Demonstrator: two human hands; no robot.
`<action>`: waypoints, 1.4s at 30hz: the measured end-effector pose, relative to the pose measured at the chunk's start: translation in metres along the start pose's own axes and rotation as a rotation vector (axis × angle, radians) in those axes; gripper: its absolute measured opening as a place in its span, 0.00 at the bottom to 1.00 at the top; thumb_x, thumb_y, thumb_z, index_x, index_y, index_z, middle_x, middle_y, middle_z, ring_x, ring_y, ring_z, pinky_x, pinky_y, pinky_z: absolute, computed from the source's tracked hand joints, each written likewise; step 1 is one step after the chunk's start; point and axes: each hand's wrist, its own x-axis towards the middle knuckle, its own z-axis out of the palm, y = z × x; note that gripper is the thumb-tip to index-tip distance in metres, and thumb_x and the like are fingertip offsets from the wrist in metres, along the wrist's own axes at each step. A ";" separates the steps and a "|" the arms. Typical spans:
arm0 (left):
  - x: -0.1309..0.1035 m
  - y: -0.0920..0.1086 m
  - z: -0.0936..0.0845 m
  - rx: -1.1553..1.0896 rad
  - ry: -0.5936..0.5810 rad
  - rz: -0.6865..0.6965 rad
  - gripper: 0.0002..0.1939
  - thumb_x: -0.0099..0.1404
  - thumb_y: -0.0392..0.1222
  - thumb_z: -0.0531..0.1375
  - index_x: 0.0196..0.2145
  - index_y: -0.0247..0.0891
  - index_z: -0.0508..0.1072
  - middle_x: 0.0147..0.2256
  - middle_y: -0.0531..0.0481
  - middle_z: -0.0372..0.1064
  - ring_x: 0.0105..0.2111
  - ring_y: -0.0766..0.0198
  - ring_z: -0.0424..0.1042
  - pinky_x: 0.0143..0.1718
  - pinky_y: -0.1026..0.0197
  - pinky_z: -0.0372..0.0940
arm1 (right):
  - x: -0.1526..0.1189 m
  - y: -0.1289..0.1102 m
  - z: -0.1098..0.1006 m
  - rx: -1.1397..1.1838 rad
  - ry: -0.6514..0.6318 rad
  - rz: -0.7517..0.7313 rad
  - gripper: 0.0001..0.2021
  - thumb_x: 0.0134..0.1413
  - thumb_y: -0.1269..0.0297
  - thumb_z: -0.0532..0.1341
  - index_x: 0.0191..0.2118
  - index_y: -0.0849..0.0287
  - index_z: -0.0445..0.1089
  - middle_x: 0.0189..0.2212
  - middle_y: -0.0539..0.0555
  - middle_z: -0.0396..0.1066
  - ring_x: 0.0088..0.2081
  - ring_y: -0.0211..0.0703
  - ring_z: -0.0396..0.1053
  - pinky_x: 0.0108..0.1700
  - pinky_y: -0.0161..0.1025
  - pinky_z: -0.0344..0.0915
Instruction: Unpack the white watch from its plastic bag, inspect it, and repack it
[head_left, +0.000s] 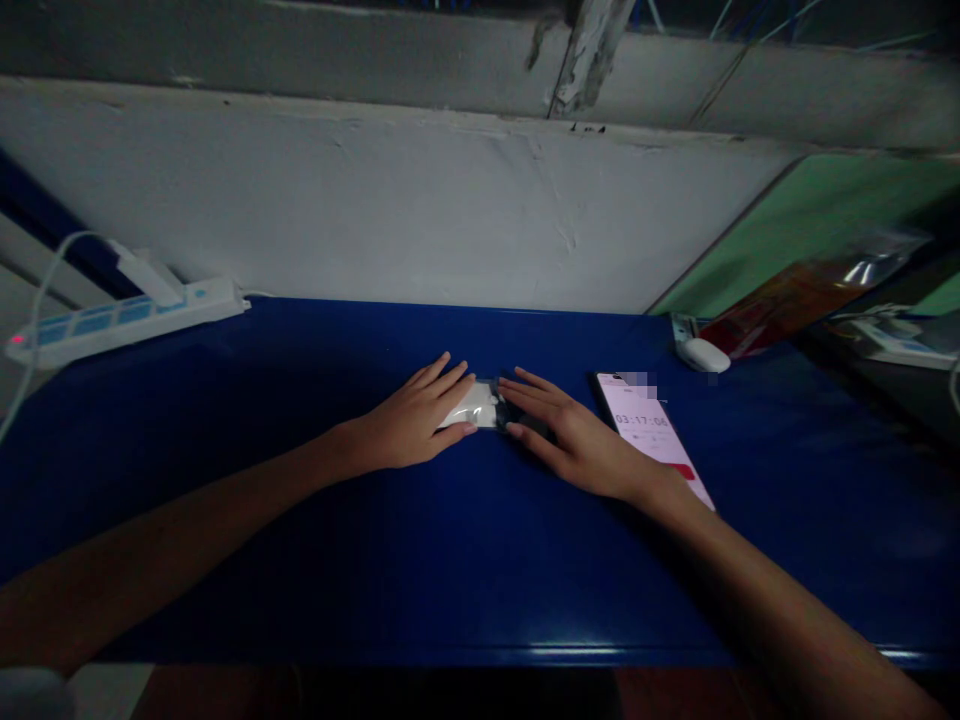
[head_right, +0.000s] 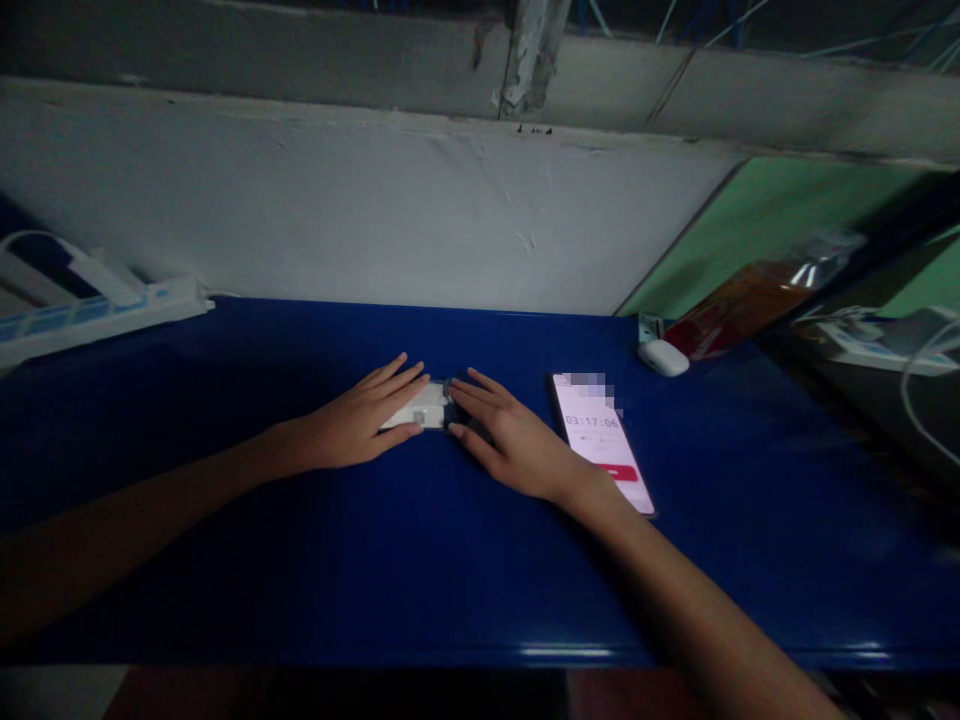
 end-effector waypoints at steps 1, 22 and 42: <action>0.000 0.000 -0.001 0.006 0.003 -0.002 0.33 0.74 0.54 0.50 0.67 0.27 0.53 0.67 0.32 0.48 0.69 0.44 0.40 0.67 0.44 0.45 | 0.000 -0.001 0.001 0.006 -0.025 -0.014 0.26 0.67 0.61 0.54 0.66 0.66 0.59 0.64 0.65 0.61 0.69 0.58 0.48 0.66 0.64 0.53; 0.001 -0.002 0.001 -0.024 -0.002 0.009 0.32 0.75 0.56 0.45 0.67 0.30 0.53 0.68 0.33 0.47 0.69 0.47 0.42 0.67 0.43 0.43 | -0.007 -0.018 0.017 -0.165 -0.089 0.062 0.45 0.62 0.40 0.54 0.70 0.74 0.45 0.69 0.71 0.45 0.70 0.64 0.28 0.67 0.64 0.47; 0.000 0.001 0.001 -0.052 0.028 -0.010 0.32 0.74 0.53 0.50 0.67 0.30 0.53 0.68 0.34 0.48 0.69 0.47 0.43 0.67 0.43 0.44 | -0.001 -0.017 0.017 -0.140 -0.054 0.038 0.39 0.64 0.43 0.53 0.69 0.70 0.51 0.66 0.72 0.53 0.68 0.62 0.51 0.65 0.62 0.54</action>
